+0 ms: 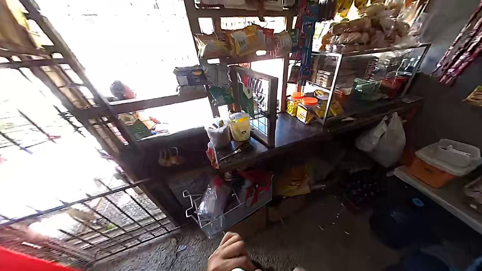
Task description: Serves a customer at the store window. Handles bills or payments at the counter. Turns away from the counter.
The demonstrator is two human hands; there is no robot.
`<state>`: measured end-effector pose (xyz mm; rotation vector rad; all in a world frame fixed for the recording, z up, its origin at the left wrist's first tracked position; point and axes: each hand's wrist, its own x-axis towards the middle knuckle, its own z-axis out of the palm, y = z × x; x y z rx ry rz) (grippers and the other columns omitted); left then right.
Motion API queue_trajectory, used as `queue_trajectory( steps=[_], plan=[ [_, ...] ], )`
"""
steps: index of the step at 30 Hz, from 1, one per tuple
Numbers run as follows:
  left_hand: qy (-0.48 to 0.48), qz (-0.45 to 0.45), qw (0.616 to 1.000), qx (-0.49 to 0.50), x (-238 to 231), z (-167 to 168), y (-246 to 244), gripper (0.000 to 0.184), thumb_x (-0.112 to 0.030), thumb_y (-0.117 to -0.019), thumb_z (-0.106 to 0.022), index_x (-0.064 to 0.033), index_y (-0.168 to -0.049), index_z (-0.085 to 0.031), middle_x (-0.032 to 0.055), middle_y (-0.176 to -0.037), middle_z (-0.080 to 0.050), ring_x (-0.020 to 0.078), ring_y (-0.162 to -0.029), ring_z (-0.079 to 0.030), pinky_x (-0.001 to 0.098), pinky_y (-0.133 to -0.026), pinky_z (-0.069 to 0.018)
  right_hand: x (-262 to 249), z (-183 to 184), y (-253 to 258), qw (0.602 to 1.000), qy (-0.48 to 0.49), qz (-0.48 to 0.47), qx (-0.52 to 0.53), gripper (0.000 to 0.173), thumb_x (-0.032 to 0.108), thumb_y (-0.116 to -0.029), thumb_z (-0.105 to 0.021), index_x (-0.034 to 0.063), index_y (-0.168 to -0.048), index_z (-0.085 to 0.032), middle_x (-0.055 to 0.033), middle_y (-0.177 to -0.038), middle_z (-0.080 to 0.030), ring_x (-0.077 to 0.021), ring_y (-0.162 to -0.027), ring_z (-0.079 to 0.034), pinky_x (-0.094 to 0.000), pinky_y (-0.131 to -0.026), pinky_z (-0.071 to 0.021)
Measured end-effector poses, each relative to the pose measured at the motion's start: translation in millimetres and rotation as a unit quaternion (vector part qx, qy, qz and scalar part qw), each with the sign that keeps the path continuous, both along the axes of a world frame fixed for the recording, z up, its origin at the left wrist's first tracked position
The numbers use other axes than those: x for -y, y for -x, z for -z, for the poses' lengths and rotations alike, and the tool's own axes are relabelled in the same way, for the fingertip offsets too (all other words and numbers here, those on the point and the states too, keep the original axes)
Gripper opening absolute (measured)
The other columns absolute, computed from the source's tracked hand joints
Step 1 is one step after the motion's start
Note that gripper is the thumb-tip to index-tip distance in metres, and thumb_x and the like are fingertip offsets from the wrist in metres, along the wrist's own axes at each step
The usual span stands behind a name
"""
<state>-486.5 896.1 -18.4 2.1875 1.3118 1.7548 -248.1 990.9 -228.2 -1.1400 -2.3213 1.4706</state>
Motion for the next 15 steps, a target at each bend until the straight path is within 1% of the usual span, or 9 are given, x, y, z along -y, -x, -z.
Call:
queue_trajectory(
  steps=[2, 5, 7, 8, 9, 10, 12, 13, 15],
  plan=[
    [-0.018, 0.045, 0.999, -0.01, -67.9, 1.1, 9.6, 0.04, -0.035, -0.0974, -0.064, -0.0124, -0.065, -0.06, -0.0007, -0.065, -0.059, 0.0113, -0.076, -0.061, 0.0285, -0.086, -0.0489, -61.8, -41.7, 5.9, 0.996, -0.026, 0.023, -0.085, 0.035, 0.011, -0.0943, -0.069, -0.0084, -0.123, -0.065, -0.0267, -0.126, -0.064, -0.035, -0.099, -0.069, -0.0492, -0.09, -0.0569],
    [-0.05, 0.103, 0.993, -0.024, -170.0, -6.8, 7.0, 0.041, -0.034, -0.0972, -0.062, -0.0105, -0.063, -0.058, 0.0022, -0.063, -0.055, 0.0149, -0.074, -0.057, 0.0292, -0.082, -0.0456, -141.3, -96.5, 14.1, 0.968, -0.136, 0.022, -0.208, 0.062, 0.024, -0.0846, -0.082, -0.0093, -0.132, -0.06, -0.0259, -0.137, -0.061, -0.031, -0.115, -0.066, -0.0448, -0.095, -0.0551],
    [-0.068, 0.136, 0.988, -0.033, -233.5, -19.4, 1.3, 0.042, -0.034, -0.097, -0.061, -0.0102, -0.063, -0.058, 0.0026, -0.062, -0.052, 0.0158, -0.071, -0.055, 0.0296, -0.078, -0.044, -178.0, -127.5, 24.0, 0.954, -0.175, 0.03, -0.242, 0.078, 0.029, -0.0791, -0.086, -0.0105, -0.138, -0.054, -0.0278, -0.141, -0.058, -0.0332, -0.127, -0.06, -0.0485, -0.105, -0.0501],
    [-0.075, 0.151, 0.985, -0.035, -264.0, -27.1, -2.0, 0.042, -0.034, -0.0969, -0.061, -0.0097, -0.063, -0.059, 0.0029, -0.062, -0.052, 0.0161, -0.071, -0.055, 0.0298, -0.077, -0.0436, -193.5, -142.2, 29.0, 0.952, -0.188, 0.043, -0.239, 0.083, 0.03, -0.0767, -0.089, -0.0113, -0.139, -0.053, -0.0288, -0.14, -0.058, -0.0357, -0.129, -0.059, -0.052, -0.109, -0.0478],
    [-0.079, 0.165, 0.982, -0.036, -293.2, -34.6, -5.6, 0.041, -0.034, -0.0962, -0.061, -0.0089, -0.064, -0.06, 0.0034, -0.062, -0.053, 0.0164, -0.072, -0.055, 0.03, -0.077, -0.0432, -208.0, -152.3, 34.4, 0.948, -0.209, 0.065, -0.23, 0.087, 0.035, -0.0747, -0.09, -0.0118, -0.138, -0.053, -0.0291, -0.136, -0.06, -0.0377, -0.127, -0.06, -0.0553, -0.108, -0.0479],
    [-0.082, 0.176, 0.98, -0.034, -321.4, -41.2, -10.2, 0.041, -0.033, -0.0949, -0.062, -0.0084, -0.063, -0.06, 0.0039, -0.062, -0.053, 0.0169, -0.071, -0.055, 0.0303, -0.077, -0.0426, -223.4, -157.5, 39.5, 0.944, -0.231, 0.091, -0.217, 0.091, 0.042, -0.0737, -0.09, -0.0126, -0.137, -0.054, -0.0289, -0.133, -0.063, -0.0378, -0.123, -0.063, -0.0562, -0.105, -0.049],
    [-0.088, 0.185, 0.978, -0.027, -374.4, -52.2, -21.1, 0.041, -0.033, -0.0932, -0.062, -0.008, -0.061, -0.058, 0.0043, -0.061, -0.053, 0.017, -0.07, -0.054, 0.0306, -0.075, -0.042, -261.4, -151.2, 44.8, 0.928, -0.275, 0.153, -0.199, 0.095, 0.05, -0.0749, -0.088, -0.012, -0.138, -0.054, -0.0245, -0.129, -0.067, -0.0284, -0.119, -0.067, -0.0455, -0.105, -0.0522],
    [-0.091, 0.185, 0.978, -0.022, -398.9, -55.4, -26.9, 0.041, -0.032, -0.0927, -0.062, -0.0075, -0.06, -0.058, 0.0044, -0.061, -0.053, 0.0171, -0.069, -0.053, 0.0309, -0.073, -0.0414, -283.5, -145.3, 44.5, 0.918, -0.287, 0.181, -0.207, 0.094, 0.047, -0.0728, -0.09, -0.0128, -0.136, -0.054, -0.0241, -0.125, -0.068, -0.0246, -0.116, -0.068, -0.0405, -0.104, -0.0534],
    [-0.089, 0.176, 0.98, -0.02, -441.9, -57.6, -37.8, 0.04, -0.031, -0.0913, -0.062, -0.0066, -0.06, -0.06, 0.005, -0.061, -0.054, 0.0179, -0.068, -0.053, 0.0322, -0.071, -0.041, -331.6, -130.4, 37.7, 0.903, -0.317, 0.203, -0.207, 0.09, 0.042, -0.0692, -0.092, -0.0146, -0.131, -0.058, -0.024, -0.117, -0.072, -0.0228, -0.108, -0.071, -0.0378, -0.098, -0.0565]
  ],
)
